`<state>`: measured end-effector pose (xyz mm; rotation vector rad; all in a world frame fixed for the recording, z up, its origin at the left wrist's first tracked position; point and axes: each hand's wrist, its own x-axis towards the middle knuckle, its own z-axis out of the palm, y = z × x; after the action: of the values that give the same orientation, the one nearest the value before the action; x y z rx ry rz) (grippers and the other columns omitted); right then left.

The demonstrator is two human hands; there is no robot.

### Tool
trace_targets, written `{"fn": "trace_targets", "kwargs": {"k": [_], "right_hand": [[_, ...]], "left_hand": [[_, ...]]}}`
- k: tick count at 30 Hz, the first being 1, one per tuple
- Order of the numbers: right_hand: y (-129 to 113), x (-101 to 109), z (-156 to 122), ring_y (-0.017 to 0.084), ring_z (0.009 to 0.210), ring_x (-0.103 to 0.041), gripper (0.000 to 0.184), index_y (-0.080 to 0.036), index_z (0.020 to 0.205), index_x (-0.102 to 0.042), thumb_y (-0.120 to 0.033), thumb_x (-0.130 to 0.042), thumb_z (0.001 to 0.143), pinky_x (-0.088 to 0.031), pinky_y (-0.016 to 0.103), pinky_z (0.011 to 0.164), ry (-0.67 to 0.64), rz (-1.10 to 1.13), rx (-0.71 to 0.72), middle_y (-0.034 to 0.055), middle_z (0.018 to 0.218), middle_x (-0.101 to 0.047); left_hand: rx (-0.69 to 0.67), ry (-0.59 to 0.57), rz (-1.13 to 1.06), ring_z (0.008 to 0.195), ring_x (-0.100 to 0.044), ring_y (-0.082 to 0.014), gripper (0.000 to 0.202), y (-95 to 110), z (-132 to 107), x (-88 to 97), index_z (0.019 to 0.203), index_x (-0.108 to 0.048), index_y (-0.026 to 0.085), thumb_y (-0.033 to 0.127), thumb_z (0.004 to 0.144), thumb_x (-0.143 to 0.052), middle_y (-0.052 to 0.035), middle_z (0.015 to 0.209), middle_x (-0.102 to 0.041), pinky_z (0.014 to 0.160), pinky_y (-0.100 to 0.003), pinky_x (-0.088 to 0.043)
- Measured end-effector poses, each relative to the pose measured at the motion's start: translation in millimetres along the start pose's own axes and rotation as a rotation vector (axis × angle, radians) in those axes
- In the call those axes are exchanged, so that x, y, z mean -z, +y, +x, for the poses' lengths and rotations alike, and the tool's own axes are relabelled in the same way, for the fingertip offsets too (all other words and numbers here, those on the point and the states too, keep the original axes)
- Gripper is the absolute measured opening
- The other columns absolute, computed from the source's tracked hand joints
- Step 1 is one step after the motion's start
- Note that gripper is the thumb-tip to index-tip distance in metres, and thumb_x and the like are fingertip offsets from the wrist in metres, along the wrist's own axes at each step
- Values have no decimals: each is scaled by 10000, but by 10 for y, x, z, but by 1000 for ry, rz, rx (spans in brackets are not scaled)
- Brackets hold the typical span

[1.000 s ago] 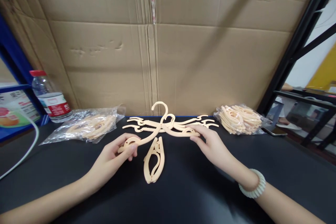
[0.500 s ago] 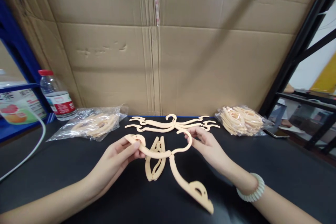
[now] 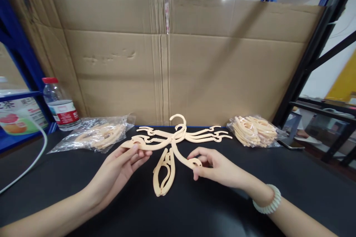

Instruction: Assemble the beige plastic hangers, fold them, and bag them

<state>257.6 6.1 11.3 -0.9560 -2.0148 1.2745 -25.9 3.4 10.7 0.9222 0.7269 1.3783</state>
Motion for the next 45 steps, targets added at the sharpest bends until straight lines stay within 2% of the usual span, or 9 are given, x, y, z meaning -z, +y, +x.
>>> {"fn": "trace_targets", "kwargs": {"k": [5,10,14,17,23,29,31,36,45], "right_hand": [[70,68,38,116,601,-531,338,-169,930,-582,-460,-714,820,-419,237,595,329,210,26,2,665,-645],[109,103,48,82,640,-463,267,-156,749,-630,-387,-750,810,-424,201,628,532,525,119,-14,739,-555],[54,10,39,95,655,-461,263,-164,726,-626,-376,-694,865,-441,216,650,437,572,151,-9,720,-540],[-43,-131,5,112,741,-527,162,-193,962,-669,-340,-667,893,-466,242,720,300,486,132,18,858,-608],[-170,-444,-62,167,985,-608,370,-260,1312,-513,-299,-588,952,-480,343,903,14,363,143,49,1047,-656],[-86,-563,-82,137,753,-664,667,-279,1456,-209,-339,-621,934,-518,258,659,65,402,106,45,928,-703],[-71,-564,-88,119,697,-651,603,-289,1409,-266,-332,-629,929,-494,211,585,113,409,137,42,907,-708],[-109,-557,-117,93,664,-619,118,-208,1014,-653,-282,-596,942,-508,173,560,130,189,238,42,861,-681],[-65,-591,-83,82,560,-607,170,-171,964,-730,-290,-619,913,-546,174,528,174,137,193,36,807,-666]], "left_hand": [[-2,67,32,896,-648,-176,244,21,4,-6,848,-675,135,332,767,-792,-56,874,-698,887,-316,-558],[4,-34,173,875,-665,-173,247,47,-44,-48,908,-668,154,368,812,-746,-54,932,-712,778,-267,-583],[0,-148,315,844,-674,-183,265,41,-111,-99,950,-655,163,397,839,-709,-42,903,-701,707,-262,-593],[46,-227,392,826,-671,-192,293,25,-154,-127,953,-645,147,423,858,-675,-56,892,-692,674,-273,-598],[92,-280,449,795,-667,-196,355,-11,-201,-153,953,-633,139,471,834,-680,-58,883,-676,634,-288,-603],[106,-313,395,808,-679,-199,376,-31,-202,-153,972,-648,136,435,772,-757,-57,885,-688,645,-272,-586],[110,-326,351,796,-674,-187,383,-32,-202,-158,979,-651,137,390,734,-801,-54,875,-695,649,-264,-581],[138,-298,315,746,-660,-161,418,-35,-209,-162,951,-652,122,339,661,-862,-56,825,-706,643,-245,-565],[47,-313,366,784,-635,-185,356,-53,-241,-159,908,-616,146,339,700,-832,-35,791,-661,655,-287,-559]]}}
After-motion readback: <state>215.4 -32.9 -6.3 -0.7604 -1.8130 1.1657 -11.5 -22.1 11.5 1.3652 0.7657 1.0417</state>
